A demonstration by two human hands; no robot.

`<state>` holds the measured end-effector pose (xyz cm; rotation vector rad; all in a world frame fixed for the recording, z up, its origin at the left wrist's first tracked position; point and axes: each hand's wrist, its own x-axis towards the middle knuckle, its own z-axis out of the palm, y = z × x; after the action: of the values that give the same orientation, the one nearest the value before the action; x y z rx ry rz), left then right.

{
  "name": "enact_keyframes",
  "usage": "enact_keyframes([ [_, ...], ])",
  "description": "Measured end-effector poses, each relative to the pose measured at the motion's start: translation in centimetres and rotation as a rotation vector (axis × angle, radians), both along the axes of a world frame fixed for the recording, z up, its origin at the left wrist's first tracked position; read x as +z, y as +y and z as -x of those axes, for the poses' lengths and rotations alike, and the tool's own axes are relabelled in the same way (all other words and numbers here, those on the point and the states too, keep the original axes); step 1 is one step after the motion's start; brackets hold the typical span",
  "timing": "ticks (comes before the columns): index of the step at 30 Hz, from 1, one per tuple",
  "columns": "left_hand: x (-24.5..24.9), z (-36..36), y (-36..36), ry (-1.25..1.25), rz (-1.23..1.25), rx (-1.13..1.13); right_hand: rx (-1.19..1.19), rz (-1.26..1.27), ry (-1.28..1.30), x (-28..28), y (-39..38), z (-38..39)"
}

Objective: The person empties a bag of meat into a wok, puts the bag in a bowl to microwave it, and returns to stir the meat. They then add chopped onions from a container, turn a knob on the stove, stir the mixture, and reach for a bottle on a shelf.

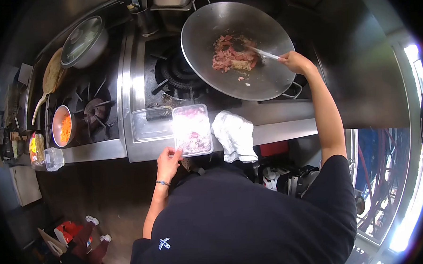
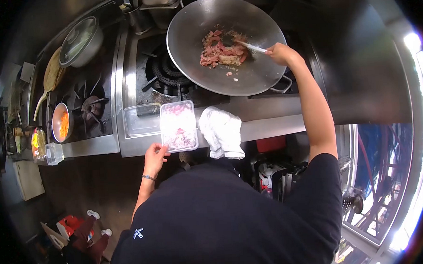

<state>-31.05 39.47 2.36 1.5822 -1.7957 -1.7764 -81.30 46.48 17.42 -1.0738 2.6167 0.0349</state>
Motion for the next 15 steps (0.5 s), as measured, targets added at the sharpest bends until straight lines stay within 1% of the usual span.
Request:
enact_keyframes([
  [2,0.2,0.0,0.0,0.014,-0.003,0.011,0.032,-0.006,-0.107,2.0,0.0,0.5],
  [3,0.3,-0.2,0.0,0.021,-0.006,0.021,0.028,0.051,-0.108,3.1,0.2,0.6],
  [4,0.2,-0.3,0.0,0.022,-0.007,0.018,0.039,0.101,-0.057,3.5,0.6,1.2],
  [6,-0.3,-0.4,0.0,0.035,-0.016,0.013,0.03,0.016,-0.055,3.9,0.6,1.4],
  [8,-0.2,-0.5,-0.1,0.03,-0.013,0.006,0.114,-0.136,0.059,1.6,-0.4,-0.6],
  [9,-0.2,-0.4,-0.1,0.028,-0.006,0.002,0.107,-0.152,0.159,0.2,-1.0,-1.8],
  [10,-0.2,-0.4,-0.2,0.03,-0.006,0.004,0.11,-0.151,0.161,0.9,-1.3,-1.5],
  [12,-0.2,-0.4,-0.2,0.025,-0.021,0.0,0.126,-0.176,0.061,3.6,-1.5,-0.4],
  [13,-0.1,-0.4,-0.2,0.025,-0.021,0.003,0.125,-0.158,0.051,4.5,-1.5,-0.1],
  [15,0.3,-0.3,-0.2,0.003,-0.04,-0.031,0.124,-0.206,0.062,4.0,-2.0,-0.3],
])
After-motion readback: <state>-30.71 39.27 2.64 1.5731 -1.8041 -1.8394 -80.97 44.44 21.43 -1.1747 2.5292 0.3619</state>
